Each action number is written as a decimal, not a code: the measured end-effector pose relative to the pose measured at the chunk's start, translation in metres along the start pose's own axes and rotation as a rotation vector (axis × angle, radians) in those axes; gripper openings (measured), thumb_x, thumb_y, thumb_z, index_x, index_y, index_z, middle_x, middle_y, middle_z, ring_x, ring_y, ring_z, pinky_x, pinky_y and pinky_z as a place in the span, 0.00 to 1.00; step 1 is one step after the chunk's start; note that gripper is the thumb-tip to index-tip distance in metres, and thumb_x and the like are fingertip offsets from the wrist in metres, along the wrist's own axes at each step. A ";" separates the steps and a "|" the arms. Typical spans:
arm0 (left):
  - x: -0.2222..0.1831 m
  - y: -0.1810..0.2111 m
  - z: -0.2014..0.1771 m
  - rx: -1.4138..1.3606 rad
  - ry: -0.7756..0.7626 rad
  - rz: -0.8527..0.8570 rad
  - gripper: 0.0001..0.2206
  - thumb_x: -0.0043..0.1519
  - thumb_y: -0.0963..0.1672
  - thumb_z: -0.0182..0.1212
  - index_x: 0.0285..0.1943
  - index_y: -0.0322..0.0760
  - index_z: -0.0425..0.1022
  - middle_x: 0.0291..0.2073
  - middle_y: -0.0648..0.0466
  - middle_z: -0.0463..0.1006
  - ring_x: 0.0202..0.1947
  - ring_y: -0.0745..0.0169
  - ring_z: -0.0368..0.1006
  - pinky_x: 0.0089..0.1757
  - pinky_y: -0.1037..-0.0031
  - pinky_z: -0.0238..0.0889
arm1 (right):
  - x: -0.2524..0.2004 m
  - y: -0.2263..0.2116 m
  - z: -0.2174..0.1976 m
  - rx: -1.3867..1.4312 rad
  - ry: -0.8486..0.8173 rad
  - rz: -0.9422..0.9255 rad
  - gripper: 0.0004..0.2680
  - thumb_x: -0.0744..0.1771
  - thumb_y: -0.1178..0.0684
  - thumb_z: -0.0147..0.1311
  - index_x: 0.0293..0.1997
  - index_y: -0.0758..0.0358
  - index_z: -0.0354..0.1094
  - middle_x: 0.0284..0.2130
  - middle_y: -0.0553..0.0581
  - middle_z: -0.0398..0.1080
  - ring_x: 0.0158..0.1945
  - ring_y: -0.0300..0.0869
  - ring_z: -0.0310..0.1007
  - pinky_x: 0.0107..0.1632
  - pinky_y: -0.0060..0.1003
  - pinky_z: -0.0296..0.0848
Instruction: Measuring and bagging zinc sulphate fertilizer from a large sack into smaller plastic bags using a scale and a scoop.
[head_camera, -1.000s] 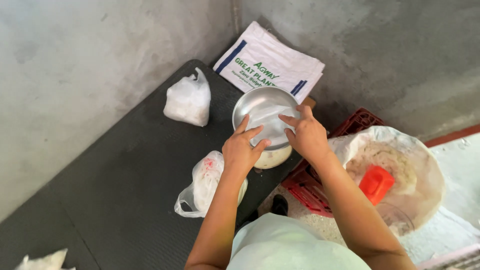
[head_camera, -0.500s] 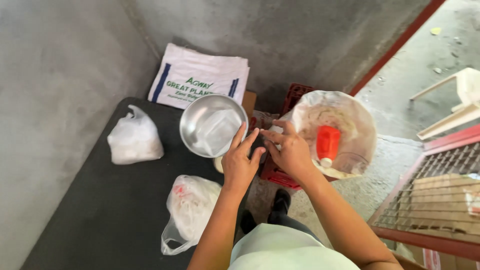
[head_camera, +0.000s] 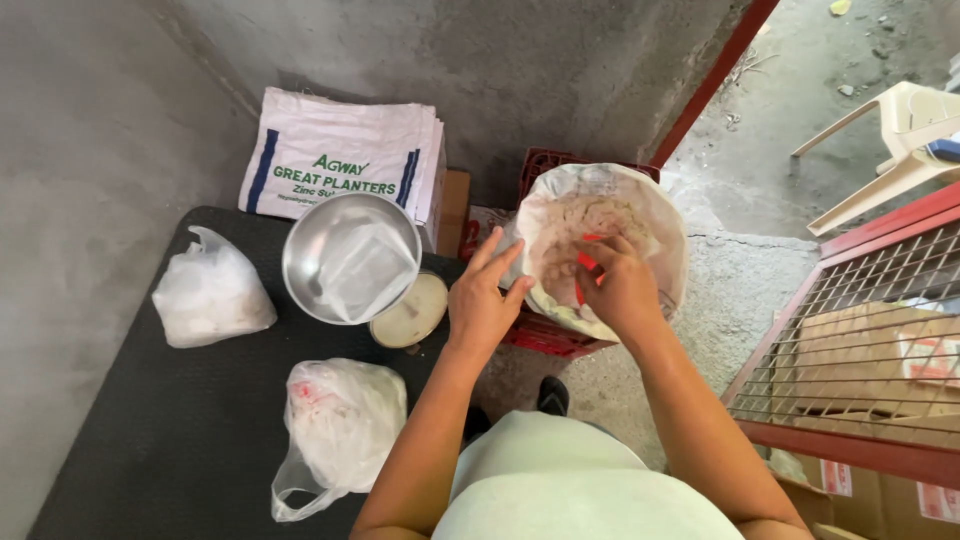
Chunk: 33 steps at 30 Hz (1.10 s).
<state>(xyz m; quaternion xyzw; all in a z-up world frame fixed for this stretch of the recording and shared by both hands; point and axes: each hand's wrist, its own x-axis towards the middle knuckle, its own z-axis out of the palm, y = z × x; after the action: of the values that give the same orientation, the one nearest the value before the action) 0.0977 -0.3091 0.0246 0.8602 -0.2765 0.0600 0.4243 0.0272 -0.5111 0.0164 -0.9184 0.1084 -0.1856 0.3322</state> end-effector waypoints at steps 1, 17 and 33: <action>0.000 0.000 0.007 0.001 -0.002 -0.006 0.23 0.55 0.46 0.74 0.62 0.44 0.78 0.68 0.49 0.70 0.59 0.47 0.74 0.51 0.65 0.71 | 0.000 0.014 0.001 0.001 -0.005 0.002 0.12 0.64 0.53 0.63 0.53 0.57 0.77 0.49 0.61 0.75 0.35 0.50 0.79 0.41 0.44 0.76; 0.046 -0.039 0.064 0.138 -0.059 -0.155 0.30 0.57 0.48 0.71 0.67 0.32 0.71 0.72 0.40 0.62 0.67 0.40 0.64 0.59 0.60 0.62 | 0.006 0.148 0.064 -0.161 -0.205 0.314 0.34 0.60 0.50 0.61 0.74 0.66 0.48 0.40 0.73 0.74 0.37 0.65 0.77 0.39 0.57 0.75; 0.072 -0.099 0.096 0.058 -0.208 -0.230 0.28 0.58 0.47 0.69 0.67 0.32 0.70 0.67 0.44 0.69 0.64 0.42 0.67 0.59 0.59 0.62 | 0.005 0.107 0.037 -0.447 -0.395 0.397 0.14 0.63 0.41 0.62 0.44 0.58 0.72 0.29 0.65 0.78 0.34 0.59 0.79 0.39 0.54 0.75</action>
<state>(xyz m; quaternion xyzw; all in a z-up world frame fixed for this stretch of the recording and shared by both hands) 0.1976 -0.3647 -0.0808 0.8997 -0.2166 -0.0705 0.3723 0.0384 -0.5722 -0.0778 -0.9475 0.2564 0.0922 0.1672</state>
